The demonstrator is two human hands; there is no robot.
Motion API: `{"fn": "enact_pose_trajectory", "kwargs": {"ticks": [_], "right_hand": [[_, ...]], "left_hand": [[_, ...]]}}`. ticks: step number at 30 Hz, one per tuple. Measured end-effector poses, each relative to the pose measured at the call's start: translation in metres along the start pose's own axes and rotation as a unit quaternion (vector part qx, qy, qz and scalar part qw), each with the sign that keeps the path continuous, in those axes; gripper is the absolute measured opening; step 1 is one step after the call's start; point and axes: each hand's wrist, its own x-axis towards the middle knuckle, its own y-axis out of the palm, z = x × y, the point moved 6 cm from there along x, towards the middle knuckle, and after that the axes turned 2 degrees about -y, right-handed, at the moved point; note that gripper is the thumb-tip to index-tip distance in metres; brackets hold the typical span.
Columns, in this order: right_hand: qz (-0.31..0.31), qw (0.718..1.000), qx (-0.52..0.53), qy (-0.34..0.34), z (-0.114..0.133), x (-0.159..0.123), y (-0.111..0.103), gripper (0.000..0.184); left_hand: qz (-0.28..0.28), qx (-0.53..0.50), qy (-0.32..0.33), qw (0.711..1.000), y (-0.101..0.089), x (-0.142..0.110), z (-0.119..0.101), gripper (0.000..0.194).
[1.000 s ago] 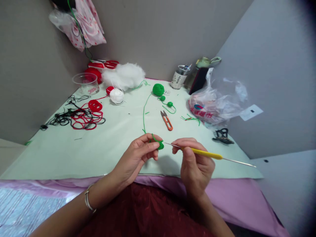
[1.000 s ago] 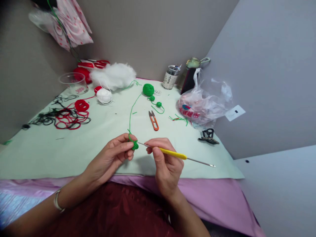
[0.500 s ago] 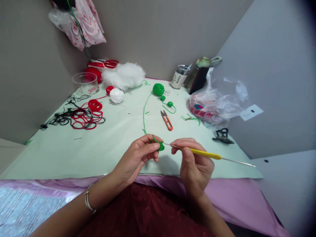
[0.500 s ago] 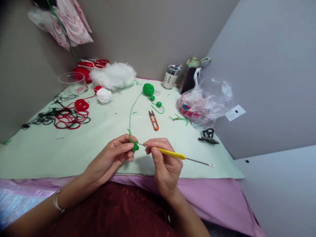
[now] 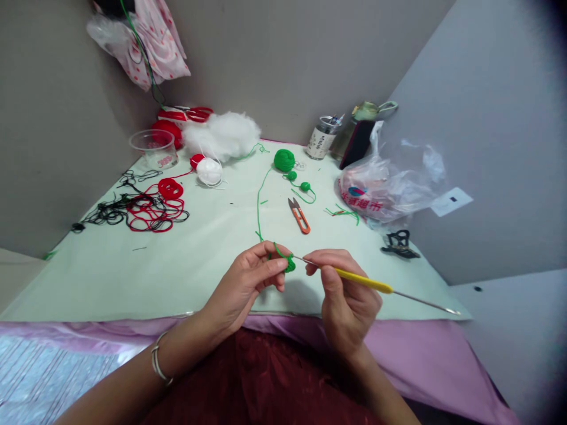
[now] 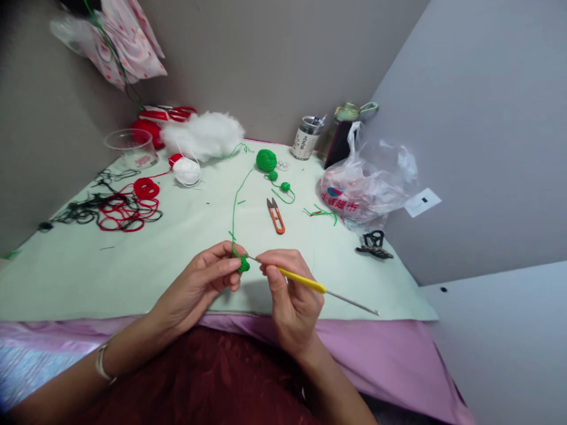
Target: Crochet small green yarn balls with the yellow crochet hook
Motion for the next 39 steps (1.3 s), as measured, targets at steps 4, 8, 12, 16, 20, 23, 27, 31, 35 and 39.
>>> {"fn": "enact_pose_trajectory", "kwargs": {"ticks": [4, 8, 12, 16, 20, 23, 27, 31, 35, 39], "right_hand": [[0.018, 0.999, -0.020, -0.023, 0.002, -0.003, 0.002, 0.024], [0.045, 0.999, -0.009, -0.018, -0.001, -0.004, 0.007, 0.027], [0.045, 0.998, 0.043, 0.011, -0.006, -0.003, 0.010, 0.024], [0.000, 0.980, 0.163, 0.118, -0.021, 0.000, 0.009, 0.018], [-0.009, 0.956, 0.243, 0.164, -0.027, 0.003, 0.011, 0.016], [-0.010, 0.961, 0.226, 0.159, -0.026, 0.003, 0.010, 0.018], [-0.008, 0.986, 0.136, 0.091, -0.016, 0.001, 0.005, 0.020], [0.010, 0.993, 0.112, 0.022, -0.005, 0.000, 0.004, 0.021], [0.044, 0.990, 0.131, 0.031, -0.005, 0.001, 0.006, 0.022], [0.056, 0.995, 0.087, 0.014, -0.003, 0.002, 0.003, 0.023]], "left_hand": [[0.001, 0.009, 0.027, 1.000, 0.004, 0.000, -0.003, 0.015], [0.010, 0.009, 0.031, 0.999, 0.008, 0.000, -0.003, 0.017], [0.020, 0.009, 0.017, 1.000, 0.007, 0.000, -0.001, 0.035], [0.016, 0.008, 0.019, 1.000, 0.004, -0.001, -0.003, 0.032], [0.013, 0.019, 0.029, 0.999, 0.003, -0.001, -0.003, 0.028], [0.002, 0.033, 0.038, 0.999, 0.002, -0.001, -0.004, 0.027], [-0.004, 0.046, 0.041, 0.998, 0.001, -0.001, -0.005, 0.027], [0.002, 0.049, 0.036, 0.998, 0.002, -0.001, -0.007, 0.029], [-0.001, 0.055, 0.033, 0.998, 0.002, -0.003, -0.008, 0.031], [-0.017, 0.086, 0.057, 0.994, -0.003, -0.003, -0.007, 0.031]]}}
